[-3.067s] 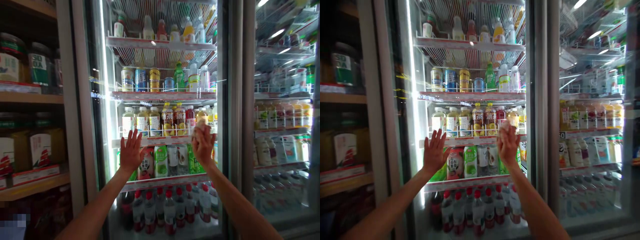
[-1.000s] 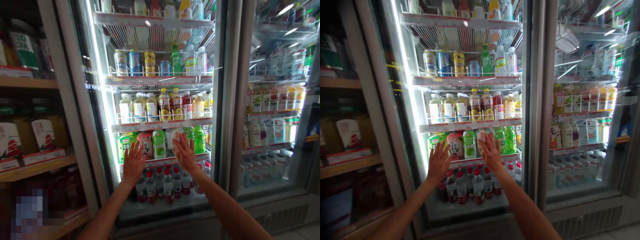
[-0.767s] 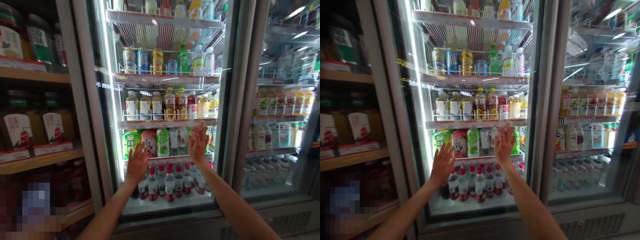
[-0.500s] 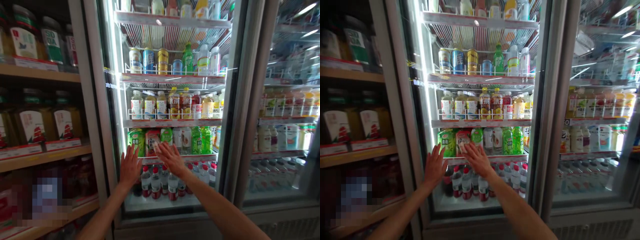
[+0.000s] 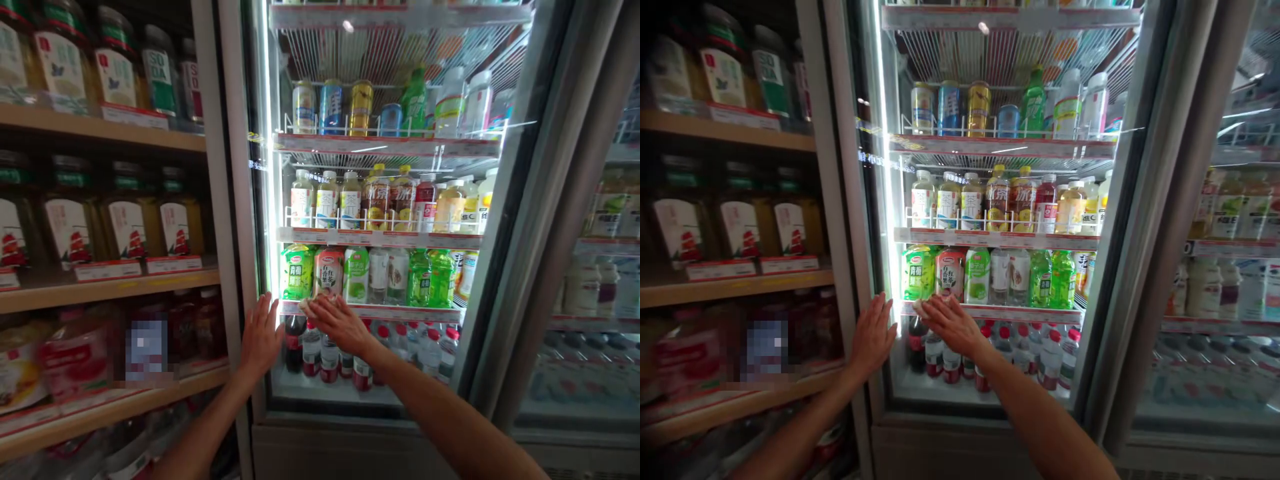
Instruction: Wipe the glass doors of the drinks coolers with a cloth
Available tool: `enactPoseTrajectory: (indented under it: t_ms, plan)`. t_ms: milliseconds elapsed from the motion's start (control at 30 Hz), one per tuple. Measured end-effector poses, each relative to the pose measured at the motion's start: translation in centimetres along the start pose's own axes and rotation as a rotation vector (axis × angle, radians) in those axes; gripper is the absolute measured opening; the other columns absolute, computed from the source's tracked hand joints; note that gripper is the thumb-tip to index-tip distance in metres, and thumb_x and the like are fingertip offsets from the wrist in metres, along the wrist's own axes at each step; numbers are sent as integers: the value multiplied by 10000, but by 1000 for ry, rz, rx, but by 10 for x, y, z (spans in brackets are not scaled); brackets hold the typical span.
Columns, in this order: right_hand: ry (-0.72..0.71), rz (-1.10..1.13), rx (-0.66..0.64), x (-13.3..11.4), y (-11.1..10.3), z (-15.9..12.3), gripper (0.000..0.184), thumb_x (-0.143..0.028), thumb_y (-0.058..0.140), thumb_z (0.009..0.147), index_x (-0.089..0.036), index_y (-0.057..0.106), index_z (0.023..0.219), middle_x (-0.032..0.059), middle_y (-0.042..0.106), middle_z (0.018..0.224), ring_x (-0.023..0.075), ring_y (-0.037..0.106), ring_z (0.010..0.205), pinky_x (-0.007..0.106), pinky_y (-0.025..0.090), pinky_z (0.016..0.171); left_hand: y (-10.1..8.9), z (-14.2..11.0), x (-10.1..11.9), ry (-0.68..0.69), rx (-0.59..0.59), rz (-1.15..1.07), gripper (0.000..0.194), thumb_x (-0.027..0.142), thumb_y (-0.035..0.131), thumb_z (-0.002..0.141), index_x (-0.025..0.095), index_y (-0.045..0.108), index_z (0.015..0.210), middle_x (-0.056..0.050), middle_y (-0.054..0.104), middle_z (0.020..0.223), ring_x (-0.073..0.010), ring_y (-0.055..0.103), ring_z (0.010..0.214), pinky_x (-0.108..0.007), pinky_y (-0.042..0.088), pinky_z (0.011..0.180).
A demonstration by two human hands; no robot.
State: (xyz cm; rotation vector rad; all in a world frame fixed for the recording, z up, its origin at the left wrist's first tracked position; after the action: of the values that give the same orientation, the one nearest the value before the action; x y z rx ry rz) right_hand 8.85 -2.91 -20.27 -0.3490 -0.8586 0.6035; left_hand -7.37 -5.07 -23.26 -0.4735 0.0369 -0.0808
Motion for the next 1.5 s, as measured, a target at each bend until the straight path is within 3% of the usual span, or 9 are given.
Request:
enactPoseTrajectory:
  t_ms: [167,333,400,600,800,867,1067,1300,1500]
  plan:
    - [383,-47,127,54,-29,22,553,-185,494,814,-265,341,1340,70,248,1468,232,127,1376,540,69,1090,-2,-4,-7,-22,-16,-8,496,239,390,855,135,324,1336,-151,301,1424,-274,248,1330,-492,277,1044]
    - [-10,8,-13,-8,-4,-34,477,-135,444,837,-279,413,1290,21,378,1410,180,253,1339,449,225,1076,-3,-10,25,76,-77,-31,500,184,398,837,140,337,1332,-132,321,1418,-252,242,1334,-475,282,1053]
    - [-7,24,-47,-9,-5,-46,518,-96,422,829,-302,392,1304,1,379,1410,160,266,1333,431,220,1083,-3,-12,38,95,-129,-31,503,174,405,828,140,346,1326,-123,314,1422,-240,217,1343,-464,279,1061]
    - [497,-47,172,74,-45,-8,546,-168,477,809,-255,361,1336,83,229,1473,243,181,1363,538,78,1080,3,-12,53,38,-223,-1,517,195,428,820,113,334,1322,-118,244,1453,-224,141,1363,-441,255,1084]
    - [151,13,-57,12,-8,-64,550,-88,424,820,-284,361,1331,21,376,1412,179,220,1352,462,114,1104,7,-23,63,97,-231,-34,527,179,429,813,121,325,1327,-107,251,1453,-215,142,1363,-445,238,1092]
    - [145,33,-99,8,-5,-80,568,-71,413,817,-305,353,1332,5,387,1405,167,240,1345,458,110,1109,9,-25,71,126,-241,-52,538,177,434,807,123,322,1330,-107,260,1449,-213,148,1362,-443,230,1095]
    - [590,-107,123,88,-45,-65,525,-178,442,834,-265,348,1343,71,208,1481,228,156,1371,529,89,1090,13,-23,87,92,-238,-82,518,189,421,816,108,343,1321,-131,278,1437,-231,169,1356,-444,241,1083]
    - [387,-61,-79,36,-21,-133,553,-113,443,818,-302,361,1331,38,396,1398,193,206,1358,483,143,1097,11,-28,91,166,-185,-68,490,175,406,822,120,374,1308,-130,307,1423,-239,219,1342,-449,270,1066]
    - [838,-233,202,140,-78,-134,483,-234,409,861,-220,362,1342,125,238,1465,252,175,1363,535,166,1067,5,-10,117,243,-118,-109,502,177,403,822,114,358,1318,-129,320,1417,-242,227,1339,-453,264,1069]
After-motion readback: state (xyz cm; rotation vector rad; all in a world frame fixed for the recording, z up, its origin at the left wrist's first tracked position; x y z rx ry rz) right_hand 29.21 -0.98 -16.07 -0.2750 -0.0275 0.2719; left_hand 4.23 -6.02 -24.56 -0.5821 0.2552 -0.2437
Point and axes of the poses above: each hand's wrist, its own z-axis towards the middle knuckle, its own y-axis out of the palm, x = y × z, the point moved 7 cm from there along z, towards the middle knuckle
